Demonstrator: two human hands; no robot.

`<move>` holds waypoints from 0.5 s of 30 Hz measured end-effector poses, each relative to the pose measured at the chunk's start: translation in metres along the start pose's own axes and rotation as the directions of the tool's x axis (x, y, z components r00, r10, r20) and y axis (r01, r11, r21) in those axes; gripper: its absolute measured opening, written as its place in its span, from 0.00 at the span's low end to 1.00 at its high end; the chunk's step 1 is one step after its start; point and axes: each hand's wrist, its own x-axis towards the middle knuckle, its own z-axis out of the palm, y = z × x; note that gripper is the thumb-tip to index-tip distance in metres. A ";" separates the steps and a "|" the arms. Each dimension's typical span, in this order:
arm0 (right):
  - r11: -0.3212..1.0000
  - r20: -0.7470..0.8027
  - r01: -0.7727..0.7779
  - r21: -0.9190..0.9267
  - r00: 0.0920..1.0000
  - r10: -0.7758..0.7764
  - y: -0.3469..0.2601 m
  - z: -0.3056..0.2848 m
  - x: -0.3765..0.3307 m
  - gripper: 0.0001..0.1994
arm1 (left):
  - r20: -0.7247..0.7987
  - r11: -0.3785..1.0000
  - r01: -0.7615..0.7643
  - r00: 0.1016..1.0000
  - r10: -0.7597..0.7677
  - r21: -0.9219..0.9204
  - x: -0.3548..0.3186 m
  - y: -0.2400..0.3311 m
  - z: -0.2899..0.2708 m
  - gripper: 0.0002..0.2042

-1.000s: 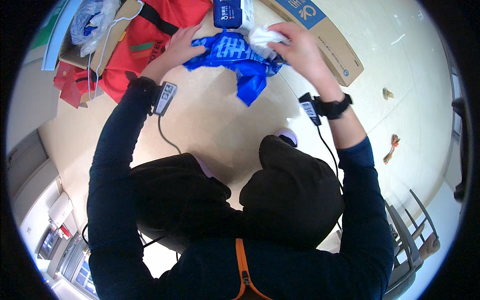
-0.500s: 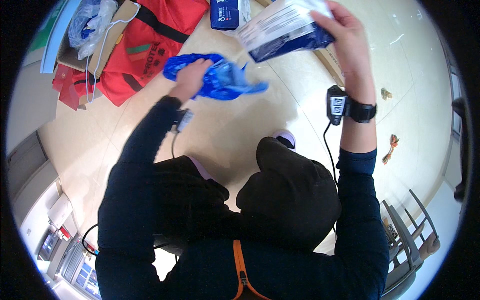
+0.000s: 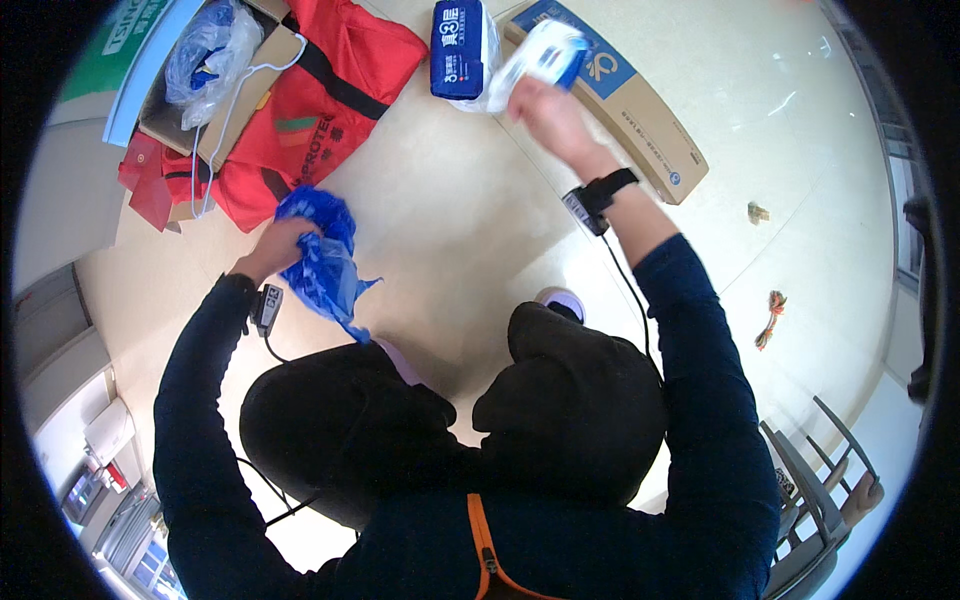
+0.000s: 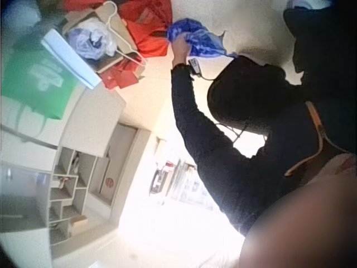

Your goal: The person unpacks a blue plastic bag and a cardboard box to retrieve a mop head and handle parts. They unwrap the components and connect the handle sections to the mop head, assembling the cleaning tool on the floor.

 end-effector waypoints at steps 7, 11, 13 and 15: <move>0.930 0.164 -0.364 -0.059 0.915 0.369 0.024 0.040 -0.071 0.04 | -0.032 0.967 0.247 0.968 -0.249 -0.065 -0.077 -0.101 0.024 0.21; 0.855 0.054 -0.511 -0.083 0.855 0.516 0.044 0.025 -0.078 0.06 | -0.119 0.733 0.438 0.813 -0.570 -0.520 -0.135 -0.173 0.026 0.26; 0.827 0.095 -0.545 -0.139 0.824 0.559 0.049 0.017 -0.080 0.09 | -0.252 0.698 0.337 0.762 -0.596 -0.632 -0.170 -0.196 0.026 0.21; 0.804 0.108 -0.541 -0.247 0.809 0.577 0.052 0.007 -0.084 0.10 | -0.178 0.470 0.335 0.629 -0.757 -0.816 -0.202 -0.216 0.021 0.19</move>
